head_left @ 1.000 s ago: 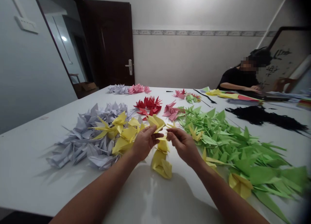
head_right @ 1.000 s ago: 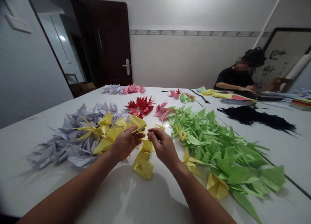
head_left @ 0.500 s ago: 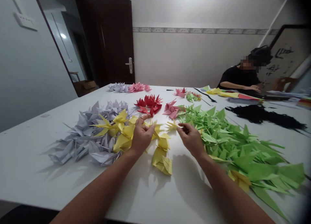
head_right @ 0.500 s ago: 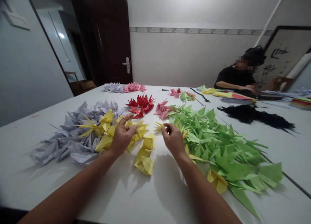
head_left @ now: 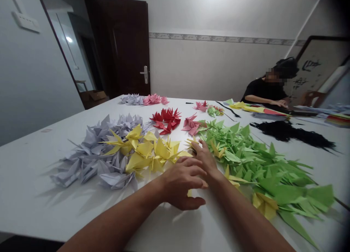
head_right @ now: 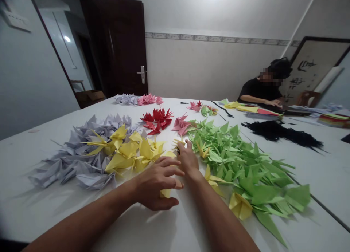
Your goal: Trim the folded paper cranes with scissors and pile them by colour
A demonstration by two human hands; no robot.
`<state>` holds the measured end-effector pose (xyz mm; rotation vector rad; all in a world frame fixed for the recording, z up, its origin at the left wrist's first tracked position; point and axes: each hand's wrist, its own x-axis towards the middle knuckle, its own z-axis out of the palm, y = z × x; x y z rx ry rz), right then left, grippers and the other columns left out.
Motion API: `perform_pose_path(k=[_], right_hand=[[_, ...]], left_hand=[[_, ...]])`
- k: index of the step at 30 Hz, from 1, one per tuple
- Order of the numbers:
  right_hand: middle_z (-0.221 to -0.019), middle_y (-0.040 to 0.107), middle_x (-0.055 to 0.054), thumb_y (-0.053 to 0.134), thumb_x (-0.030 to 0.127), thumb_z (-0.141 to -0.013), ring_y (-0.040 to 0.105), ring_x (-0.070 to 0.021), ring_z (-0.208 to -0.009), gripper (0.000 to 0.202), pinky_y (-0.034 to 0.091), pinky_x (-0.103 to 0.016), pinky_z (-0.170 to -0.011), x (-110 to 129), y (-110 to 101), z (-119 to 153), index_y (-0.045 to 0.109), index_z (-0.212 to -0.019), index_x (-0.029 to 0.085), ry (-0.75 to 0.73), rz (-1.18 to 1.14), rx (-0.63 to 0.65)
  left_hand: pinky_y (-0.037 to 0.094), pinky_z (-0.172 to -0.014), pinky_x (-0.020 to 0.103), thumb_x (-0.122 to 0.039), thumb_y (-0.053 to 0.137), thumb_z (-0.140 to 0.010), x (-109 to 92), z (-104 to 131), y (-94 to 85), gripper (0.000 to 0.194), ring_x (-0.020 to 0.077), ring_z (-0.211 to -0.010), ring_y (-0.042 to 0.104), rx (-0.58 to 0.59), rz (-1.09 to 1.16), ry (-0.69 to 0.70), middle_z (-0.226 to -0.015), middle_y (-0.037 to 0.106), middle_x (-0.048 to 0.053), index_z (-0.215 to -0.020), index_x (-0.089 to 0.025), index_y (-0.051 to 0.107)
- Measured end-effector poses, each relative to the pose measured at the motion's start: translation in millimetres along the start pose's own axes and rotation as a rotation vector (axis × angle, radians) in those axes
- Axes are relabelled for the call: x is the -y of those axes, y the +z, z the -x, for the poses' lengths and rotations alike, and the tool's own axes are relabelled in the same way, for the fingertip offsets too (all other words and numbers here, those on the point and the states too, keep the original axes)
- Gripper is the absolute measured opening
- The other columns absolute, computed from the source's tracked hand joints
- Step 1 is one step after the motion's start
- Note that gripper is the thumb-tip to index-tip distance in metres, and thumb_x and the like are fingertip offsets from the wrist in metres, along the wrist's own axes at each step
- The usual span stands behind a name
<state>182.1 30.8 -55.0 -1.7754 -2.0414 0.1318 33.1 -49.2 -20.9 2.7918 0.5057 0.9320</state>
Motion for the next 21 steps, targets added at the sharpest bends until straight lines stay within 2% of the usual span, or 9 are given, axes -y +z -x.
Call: perform_pose_path(k=[4,7,10,13,17,21], right_hand=[[-0.135,0.046,-0.012,0.043,0.020,-0.091,0.063,-0.0207,-0.096,0.031,0.045,-0.027,-0.073,-4,6,-3,0.060,-0.117,0.022,0.001,0.020,-0.018],[-0.125,0.052,-0.011,0.044,0.021,-0.091,0.063,-0.0195,-0.091,0.027,0.044,-0.027,-0.072,-6,8,-5,0.064,-0.108,0.022,0.004,0.033,-0.029],[-0.119,0.056,-0.009,0.045,0.020,-0.090,0.063,-0.0184,-0.089,0.025,0.043,-0.026,-0.070,-8,9,-5,0.066,-0.103,0.023,-0.003,0.044,-0.033],[-0.119,0.056,-0.009,0.045,0.019,-0.090,0.062,-0.0176,-0.087,0.026,0.042,-0.026,-0.069,-8,8,-5,0.066,-0.104,0.023,-0.001,0.055,-0.045],[-0.122,0.055,-0.009,0.043,0.020,-0.091,0.062,-0.0172,-0.086,0.028,0.042,-0.026,-0.067,-7,7,-4,0.065,-0.108,0.024,-0.002,0.069,-0.058],[-0.119,0.056,-0.009,0.041,0.020,-0.092,0.062,-0.0180,-0.085,0.034,0.041,-0.026,-0.064,-8,8,-5,0.060,-0.120,0.027,0.005,0.101,-0.043]], left_hand=[[0.019,-0.107,0.053,-0.020,0.066,-0.073,11,5,8.0,0.021,0.0319,-0.123,0.046,0.098,-0.215,-0.156,-0.113,0.065,0.009,-0.094,-0.023,0.067],[0.019,-0.106,0.057,-0.016,0.063,-0.076,19,9,5.8,0.026,0.0332,-0.125,0.042,0.129,-0.331,-0.303,-0.116,0.063,0.011,-0.101,-0.023,0.066],[0.018,-0.105,0.062,-0.015,0.063,-0.075,25,10,0.9,0.028,0.0347,-0.122,0.046,0.126,-0.339,-0.409,-0.114,0.064,0.011,-0.101,-0.023,0.067],[0.016,-0.105,0.062,-0.016,0.061,-0.075,28,10,-3.5,0.027,0.0337,-0.118,0.049,0.086,-0.297,-0.437,-0.111,0.066,0.011,-0.101,-0.023,0.067],[0.011,-0.106,0.062,-0.017,0.057,-0.079,24,8,-6.8,0.022,0.0312,-0.112,0.054,-0.001,-0.239,-0.405,-0.107,0.068,0.012,-0.098,-0.021,0.068],[0.009,-0.108,0.058,-0.017,0.054,-0.080,20,5,-7.0,0.021,0.0277,-0.108,0.057,-0.040,-0.193,-0.380,-0.104,0.070,0.010,-0.095,-0.022,0.069]])
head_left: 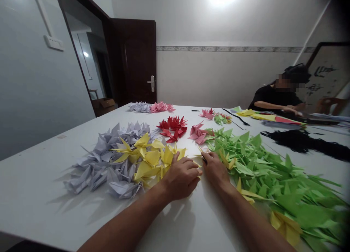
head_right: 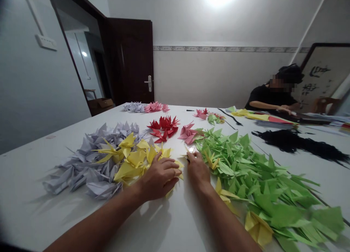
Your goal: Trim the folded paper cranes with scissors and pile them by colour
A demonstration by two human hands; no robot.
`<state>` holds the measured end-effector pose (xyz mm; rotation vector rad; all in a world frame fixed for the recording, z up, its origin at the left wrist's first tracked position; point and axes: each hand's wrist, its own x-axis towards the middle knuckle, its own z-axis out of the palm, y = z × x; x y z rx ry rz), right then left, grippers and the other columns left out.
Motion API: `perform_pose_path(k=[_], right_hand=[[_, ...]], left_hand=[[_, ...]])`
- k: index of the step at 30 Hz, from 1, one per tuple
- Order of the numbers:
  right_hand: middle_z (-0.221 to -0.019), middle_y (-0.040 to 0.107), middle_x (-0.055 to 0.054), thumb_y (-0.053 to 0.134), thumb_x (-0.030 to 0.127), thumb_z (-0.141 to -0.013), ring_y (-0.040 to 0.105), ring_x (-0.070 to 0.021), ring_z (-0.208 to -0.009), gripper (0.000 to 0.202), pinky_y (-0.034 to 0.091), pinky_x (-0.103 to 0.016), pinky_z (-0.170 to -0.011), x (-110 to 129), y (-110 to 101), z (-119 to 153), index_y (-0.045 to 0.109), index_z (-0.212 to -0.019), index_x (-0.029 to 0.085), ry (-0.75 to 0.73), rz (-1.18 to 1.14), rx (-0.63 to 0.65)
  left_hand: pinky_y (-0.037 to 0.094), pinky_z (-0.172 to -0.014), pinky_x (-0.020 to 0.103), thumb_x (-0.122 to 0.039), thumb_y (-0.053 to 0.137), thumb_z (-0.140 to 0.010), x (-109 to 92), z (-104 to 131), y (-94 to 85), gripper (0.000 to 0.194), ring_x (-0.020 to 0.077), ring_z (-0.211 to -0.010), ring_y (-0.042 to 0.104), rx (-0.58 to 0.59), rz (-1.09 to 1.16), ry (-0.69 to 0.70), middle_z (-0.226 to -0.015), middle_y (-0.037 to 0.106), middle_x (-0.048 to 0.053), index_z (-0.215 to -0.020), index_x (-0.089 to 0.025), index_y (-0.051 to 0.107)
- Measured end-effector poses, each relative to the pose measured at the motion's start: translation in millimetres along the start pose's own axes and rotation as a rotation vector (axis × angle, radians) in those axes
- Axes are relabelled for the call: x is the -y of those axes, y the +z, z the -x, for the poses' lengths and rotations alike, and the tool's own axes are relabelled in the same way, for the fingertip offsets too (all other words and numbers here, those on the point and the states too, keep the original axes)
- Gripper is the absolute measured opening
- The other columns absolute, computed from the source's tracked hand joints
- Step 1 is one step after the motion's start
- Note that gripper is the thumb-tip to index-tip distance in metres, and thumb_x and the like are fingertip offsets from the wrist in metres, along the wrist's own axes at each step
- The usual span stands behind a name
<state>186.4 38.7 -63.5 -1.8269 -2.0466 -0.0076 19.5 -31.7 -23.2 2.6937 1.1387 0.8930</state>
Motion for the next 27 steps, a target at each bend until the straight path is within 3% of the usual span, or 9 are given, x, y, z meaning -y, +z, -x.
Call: perform_pose_path(k=[8,11,15,21,27], right_hand=[[-0.102,0.061,-0.012,0.041,0.018,-0.091,0.063,-0.0208,-0.080,0.027,0.042,-0.029,-0.063,1,-5,-1,0.063,-0.106,0.019,0.053,0.067,0.011],[-0.119,0.055,-0.015,0.041,0.023,-0.092,0.063,-0.0229,-0.090,0.034,0.044,-0.030,-0.069,6,-7,-1,0.054,-0.123,0.019,0.069,0.055,-0.048],[-0.143,0.035,-0.017,0.044,0.035,-0.091,0.062,-0.0284,-0.099,0.052,0.047,-0.036,-0.072,9,-2,-2,0.035,-0.141,0.025,0.093,0.022,-0.026],[-0.118,0.055,-0.015,0.041,0.034,-0.092,0.066,-0.0267,-0.087,0.032,0.046,-0.035,-0.065,6,3,-9,0.057,-0.114,0.018,0.057,0.027,0.061],[-0.109,0.060,-0.015,0.045,0.025,-0.089,0.065,-0.0245,-0.085,0.023,0.043,-0.031,-0.063,1,8,-9,0.057,-0.106,0.013,0.046,0.027,-0.006]], left_hand=[[0.016,-0.109,0.050,-0.017,0.054,-0.080,-2,0,-0.2,0.019,0.0233,-0.099,0.063,-0.101,0.087,0.046,-0.095,0.073,0.008,-0.087,-0.025,0.070],[0.018,-0.108,0.049,-0.018,0.052,-0.083,-3,0,-1.1,0.019,0.0226,-0.097,0.064,-0.161,0.056,0.090,-0.095,0.073,0.007,-0.085,-0.025,0.070],[0.019,-0.108,0.048,-0.018,0.052,-0.083,-1,0,-1.3,0.017,0.0220,-0.098,0.064,-0.187,0.038,0.079,-0.096,0.073,0.006,-0.086,-0.023,0.068],[0.024,-0.106,0.046,-0.017,0.054,-0.081,0,1,-0.4,0.014,0.0211,-0.098,0.064,-0.180,0.039,0.067,-0.095,0.073,0.006,-0.083,-0.022,0.067],[0.033,-0.101,0.045,-0.016,0.056,-0.080,0,0,2.5,0.013,0.0203,-0.093,0.065,-0.213,0.079,0.084,-0.092,0.073,0.006,-0.082,-0.021,0.067]])
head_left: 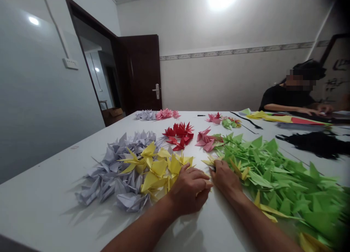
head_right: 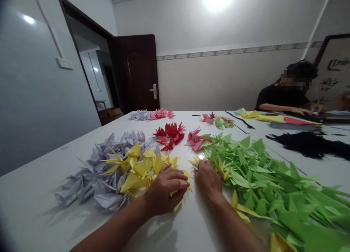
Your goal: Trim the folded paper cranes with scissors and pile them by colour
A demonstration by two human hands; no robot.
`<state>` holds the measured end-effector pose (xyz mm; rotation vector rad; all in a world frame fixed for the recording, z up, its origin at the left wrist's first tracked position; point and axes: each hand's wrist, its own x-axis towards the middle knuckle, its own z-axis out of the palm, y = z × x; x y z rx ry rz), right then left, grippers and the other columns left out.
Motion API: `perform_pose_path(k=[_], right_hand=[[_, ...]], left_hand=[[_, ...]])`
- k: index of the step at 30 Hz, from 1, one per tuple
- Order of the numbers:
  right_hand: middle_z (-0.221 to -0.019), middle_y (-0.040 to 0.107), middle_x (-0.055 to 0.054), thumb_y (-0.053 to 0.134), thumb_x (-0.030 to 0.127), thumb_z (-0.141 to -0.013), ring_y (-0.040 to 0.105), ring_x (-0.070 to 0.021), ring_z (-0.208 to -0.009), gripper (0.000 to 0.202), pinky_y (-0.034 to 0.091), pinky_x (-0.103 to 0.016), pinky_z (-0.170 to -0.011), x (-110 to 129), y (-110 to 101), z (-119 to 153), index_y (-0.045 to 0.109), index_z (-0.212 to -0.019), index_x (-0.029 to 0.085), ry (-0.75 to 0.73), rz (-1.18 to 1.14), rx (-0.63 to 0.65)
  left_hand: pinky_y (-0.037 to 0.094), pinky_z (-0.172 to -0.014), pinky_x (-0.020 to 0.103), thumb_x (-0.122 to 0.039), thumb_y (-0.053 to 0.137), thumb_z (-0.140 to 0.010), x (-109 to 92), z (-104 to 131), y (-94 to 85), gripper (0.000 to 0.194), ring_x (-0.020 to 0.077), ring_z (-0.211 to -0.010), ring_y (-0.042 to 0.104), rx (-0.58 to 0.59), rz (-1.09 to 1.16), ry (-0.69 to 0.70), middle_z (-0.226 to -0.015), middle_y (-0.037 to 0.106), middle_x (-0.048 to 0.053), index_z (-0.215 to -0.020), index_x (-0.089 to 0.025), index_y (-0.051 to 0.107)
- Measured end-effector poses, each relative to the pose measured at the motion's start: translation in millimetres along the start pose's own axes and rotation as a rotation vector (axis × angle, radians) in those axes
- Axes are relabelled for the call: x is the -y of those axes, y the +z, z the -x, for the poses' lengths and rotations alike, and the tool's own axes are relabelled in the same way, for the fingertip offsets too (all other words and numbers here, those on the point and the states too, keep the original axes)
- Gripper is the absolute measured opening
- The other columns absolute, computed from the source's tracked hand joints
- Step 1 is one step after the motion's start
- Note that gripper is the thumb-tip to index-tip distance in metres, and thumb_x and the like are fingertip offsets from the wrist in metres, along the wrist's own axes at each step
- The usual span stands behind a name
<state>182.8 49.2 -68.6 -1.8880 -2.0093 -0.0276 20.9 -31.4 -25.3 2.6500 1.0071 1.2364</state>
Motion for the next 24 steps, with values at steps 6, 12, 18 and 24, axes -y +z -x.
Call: perform_pose_path(k=[6,12,18,24], right_hand=[[-0.105,0.065,-0.011,0.048,0.019,-0.087,0.062,-0.0227,-0.095,0.022,0.045,-0.031,-0.077,-7,-3,1,0.061,-0.103,0.015,-0.049,-0.107,-0.092],[-0.085,0.068,-0.008,0.056,0.041,-0.080,0.060,-0.0180,-0.065,0.029,0.047,-0.030,-0.061,-2,-22,13,0.065,-0.092,0.016,-0.182,-0.833,-0.202],[-0.050,0.046,0.005,0.065,0.050,-0.074,0.037,-0.0082,-0.042,0.038,0.029,-0.022,-0.040,20,-46,33,0.062,-0.090,0.015,-0.237,-1.245,0.071],[-0.053,0.044,0.006,0.066,0.052,-0.073,0.035,-0.0065,-0.043,0.039,0.028,-0.021,-0.040,29,-50,40,0.061,-0.089,0.016,-0.253,-1.336,0.136]], left_hand=[[0.050,-0.082,0.037,-0.015,0.057,-0.079,11,2,7.0,0.012,0.0188,-0.087,0.066,-0.170,0.019,0.077,-0.089,0.072,0.008,-0.083,-0.018,0.067],[0.045,-0.102,0.045,-0.012,0.055,-0.080,17,4,5.9,0.049,0.0259,-0.126,0.047,-0.326,-0.014,-0.052,-0.133,0.050,0.018,-0.128,-0.016,0.049],[0.051,-0.092,0.038,-0.020,0.055,-0.085,24,2,4.8,0.051,0.0264,-0.132,0.041,-0.346,0.215,-0.205,-0.142,0.044,0.014,-0.134,-0.023,0.043],[0.052,-0.074,0.025,-0.022,0.064,-0.079,17,-5,0.6,0.014,0.0160,-0.087,0.066,-0.384,0.527,-0.382,-0.096,0.070,0.008,-0.090,-0.016,0.069]])
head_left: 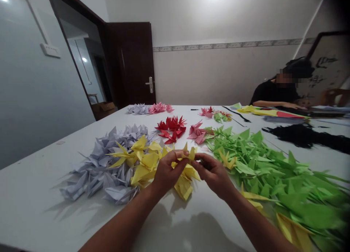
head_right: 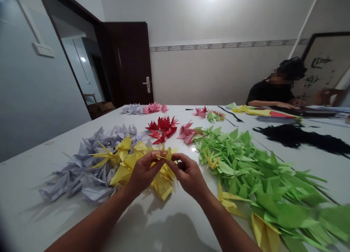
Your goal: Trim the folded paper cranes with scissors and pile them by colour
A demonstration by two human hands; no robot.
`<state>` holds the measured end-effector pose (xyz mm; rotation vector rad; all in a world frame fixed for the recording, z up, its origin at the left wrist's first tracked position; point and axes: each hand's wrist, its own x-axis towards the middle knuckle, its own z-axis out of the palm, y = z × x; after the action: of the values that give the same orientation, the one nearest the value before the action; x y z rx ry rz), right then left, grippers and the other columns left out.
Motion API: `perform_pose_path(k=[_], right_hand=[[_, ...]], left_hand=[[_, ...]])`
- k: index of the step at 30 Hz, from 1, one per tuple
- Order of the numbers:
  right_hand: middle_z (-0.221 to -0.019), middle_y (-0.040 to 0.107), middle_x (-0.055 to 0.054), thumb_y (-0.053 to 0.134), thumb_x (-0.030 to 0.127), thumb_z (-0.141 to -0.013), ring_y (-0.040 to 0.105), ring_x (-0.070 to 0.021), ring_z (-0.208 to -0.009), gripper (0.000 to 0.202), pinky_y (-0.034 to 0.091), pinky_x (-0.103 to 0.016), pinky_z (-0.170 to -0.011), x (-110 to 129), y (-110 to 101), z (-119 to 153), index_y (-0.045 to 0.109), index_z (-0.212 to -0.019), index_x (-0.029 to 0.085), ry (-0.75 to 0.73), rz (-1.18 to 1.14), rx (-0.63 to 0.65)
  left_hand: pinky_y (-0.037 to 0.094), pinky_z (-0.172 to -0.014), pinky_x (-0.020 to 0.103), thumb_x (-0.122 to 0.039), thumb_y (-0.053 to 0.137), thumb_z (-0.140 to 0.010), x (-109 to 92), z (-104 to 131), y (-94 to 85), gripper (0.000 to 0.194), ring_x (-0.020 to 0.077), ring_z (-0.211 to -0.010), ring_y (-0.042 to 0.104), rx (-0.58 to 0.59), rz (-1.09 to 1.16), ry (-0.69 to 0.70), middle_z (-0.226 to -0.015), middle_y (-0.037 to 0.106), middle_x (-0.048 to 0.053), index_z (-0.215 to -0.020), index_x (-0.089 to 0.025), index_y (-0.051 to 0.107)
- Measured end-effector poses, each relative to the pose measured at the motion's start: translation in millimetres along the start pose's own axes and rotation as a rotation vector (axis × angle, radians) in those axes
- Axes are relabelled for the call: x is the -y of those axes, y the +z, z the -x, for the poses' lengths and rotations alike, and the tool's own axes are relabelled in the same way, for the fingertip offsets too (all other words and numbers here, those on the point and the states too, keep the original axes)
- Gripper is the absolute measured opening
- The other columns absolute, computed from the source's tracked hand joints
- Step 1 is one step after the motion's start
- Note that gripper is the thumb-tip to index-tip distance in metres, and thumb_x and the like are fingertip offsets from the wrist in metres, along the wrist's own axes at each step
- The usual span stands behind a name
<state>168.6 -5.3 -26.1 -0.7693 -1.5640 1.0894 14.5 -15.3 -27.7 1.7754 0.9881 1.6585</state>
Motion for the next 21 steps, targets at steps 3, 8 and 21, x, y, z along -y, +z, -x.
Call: perform_pose_path(k=[3,8,21], right_hand=[[-0.067,0.052,0.003,0.064,0.051,-0.074,0.038,-0.0060,-0.045,0.044,0.032,-0.020,-0.040,2,-1,0,0.056,-0.102,0.018,-0.016,-0.011,-0.058],[-0.074,0.059,-0.001,0.053,0.049,-0.084,0.052,-0.0113,-0.059,0.034,0.044,-0.023,-0.052,3,1,3,0.057,-0.099,0.018,-0.036,0.140,-0.049],[-0.085,0.071,-0.008,0.053,0.042,-0.085,0.064,-0.0185,-0.073,0.033,0.052,-0.029,-0.067,-4,10,8,0.068,-0.099,0.016,-0.105,0.317,-0.079]], left_hand=[[0.051,-0.074,0.023,-0.024,0.071,-0.073,-6,-4,2.4,0.010,0.0128,-0.080,0.065,-0.103,0.205,-0.126,-0.085,0.071,0.004,-0.080,-0.017,0.071],[0.050,-0.067,0.018,-0.029,0.082,-0.059,-13,-13,2.2,0.021,0.0073,-0.066,0.062,-0.273,0.677,-0.420,-0.069,0.069,-0.001,-0.070,-0.015,0.071],[0.055,-0.075,0.019,-0.021,0.085,-0.055,-16,-6,11.1,0.024,0.0090,-0.072,0.066,-0.200,0.839,-0.509,-0.075,0.072,0.001,-0.073,-0.014,0.072]])
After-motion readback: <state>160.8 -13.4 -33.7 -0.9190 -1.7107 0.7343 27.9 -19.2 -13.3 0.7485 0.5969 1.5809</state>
